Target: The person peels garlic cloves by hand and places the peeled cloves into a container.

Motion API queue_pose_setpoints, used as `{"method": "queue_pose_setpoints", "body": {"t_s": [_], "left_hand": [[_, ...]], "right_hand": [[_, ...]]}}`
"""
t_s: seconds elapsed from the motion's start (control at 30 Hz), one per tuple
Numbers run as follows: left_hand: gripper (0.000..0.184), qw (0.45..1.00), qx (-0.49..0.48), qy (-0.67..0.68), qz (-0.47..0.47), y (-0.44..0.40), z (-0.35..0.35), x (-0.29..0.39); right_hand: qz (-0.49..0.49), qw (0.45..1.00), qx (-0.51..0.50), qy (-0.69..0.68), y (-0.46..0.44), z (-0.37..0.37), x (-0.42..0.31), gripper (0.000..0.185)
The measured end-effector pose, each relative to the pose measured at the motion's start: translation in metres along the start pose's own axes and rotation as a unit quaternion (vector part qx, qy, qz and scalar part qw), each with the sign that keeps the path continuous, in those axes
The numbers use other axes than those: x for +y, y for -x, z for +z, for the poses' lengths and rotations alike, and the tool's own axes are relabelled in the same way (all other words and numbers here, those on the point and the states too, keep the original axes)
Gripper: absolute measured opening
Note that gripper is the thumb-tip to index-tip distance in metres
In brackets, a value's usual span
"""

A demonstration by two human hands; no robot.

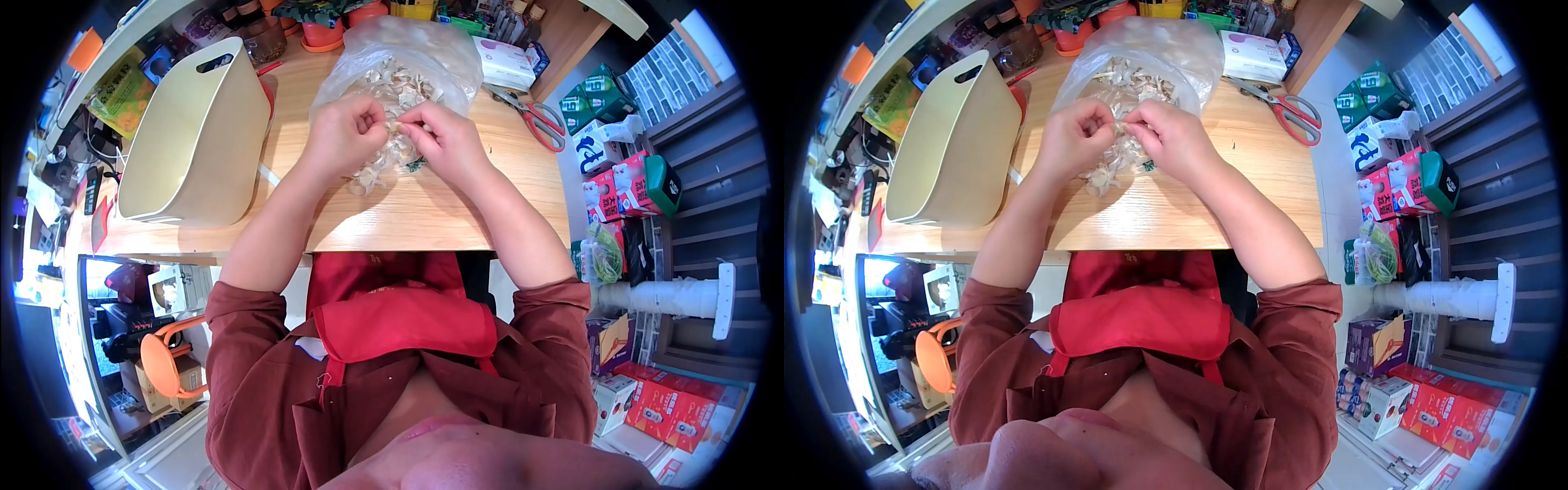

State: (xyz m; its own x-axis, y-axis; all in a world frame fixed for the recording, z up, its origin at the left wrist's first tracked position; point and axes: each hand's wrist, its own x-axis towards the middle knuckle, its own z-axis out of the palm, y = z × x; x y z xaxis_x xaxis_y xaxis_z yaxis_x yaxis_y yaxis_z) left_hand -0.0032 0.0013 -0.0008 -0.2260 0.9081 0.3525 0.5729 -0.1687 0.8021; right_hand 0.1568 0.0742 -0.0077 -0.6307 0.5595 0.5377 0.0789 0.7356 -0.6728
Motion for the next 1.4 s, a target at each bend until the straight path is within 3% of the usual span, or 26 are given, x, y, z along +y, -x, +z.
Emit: {"method": "queue_pose_setpoints", "body": {"t_s": [0.33,0.6,0.73,0.9,1.1,1.4], "left_hand": [[0.002,1.000,0.023,-0.018,0.002,-0.001,-0.003,-0.002],[0.019,0.996,0.050,0.034,0.058,-0.007,0.001,-0.016],[0.017,0.986,-0.004,0.167,0.006,-0.003,-0.001,-0.001],[0.017,0.975,-0.043,0.210,0.062,-0.001,0.000,0.002],[0.017,0.976,-0.064,0.208,-0.003,0.001,-0.004,0.002],[0.014,0.973,-0.093,0.213,0.004,0.000,-0.011,0.009]], "right_hand": [[0.168,0.966,-0.035,-0.194,-0.003,-0.006,-0.005,0.009],[0.245,0.878,-0.029,-0.410,-0.007,-0.013,-0.007,0.009],[0.247,0.810,-0.042,-0.530,-0.007,-0.016,0.005,0.009],[0.288,0.778,-0.073,-0.553,-0.007,-0.015,0.002,0.009],[0.313,0.783,-0.104,-0.527,-0.007,-0.014,0.003,0.013],[0.303,0.794,-0.136,-0.510,-0.007,-0.016,0.002,0.016]]}}
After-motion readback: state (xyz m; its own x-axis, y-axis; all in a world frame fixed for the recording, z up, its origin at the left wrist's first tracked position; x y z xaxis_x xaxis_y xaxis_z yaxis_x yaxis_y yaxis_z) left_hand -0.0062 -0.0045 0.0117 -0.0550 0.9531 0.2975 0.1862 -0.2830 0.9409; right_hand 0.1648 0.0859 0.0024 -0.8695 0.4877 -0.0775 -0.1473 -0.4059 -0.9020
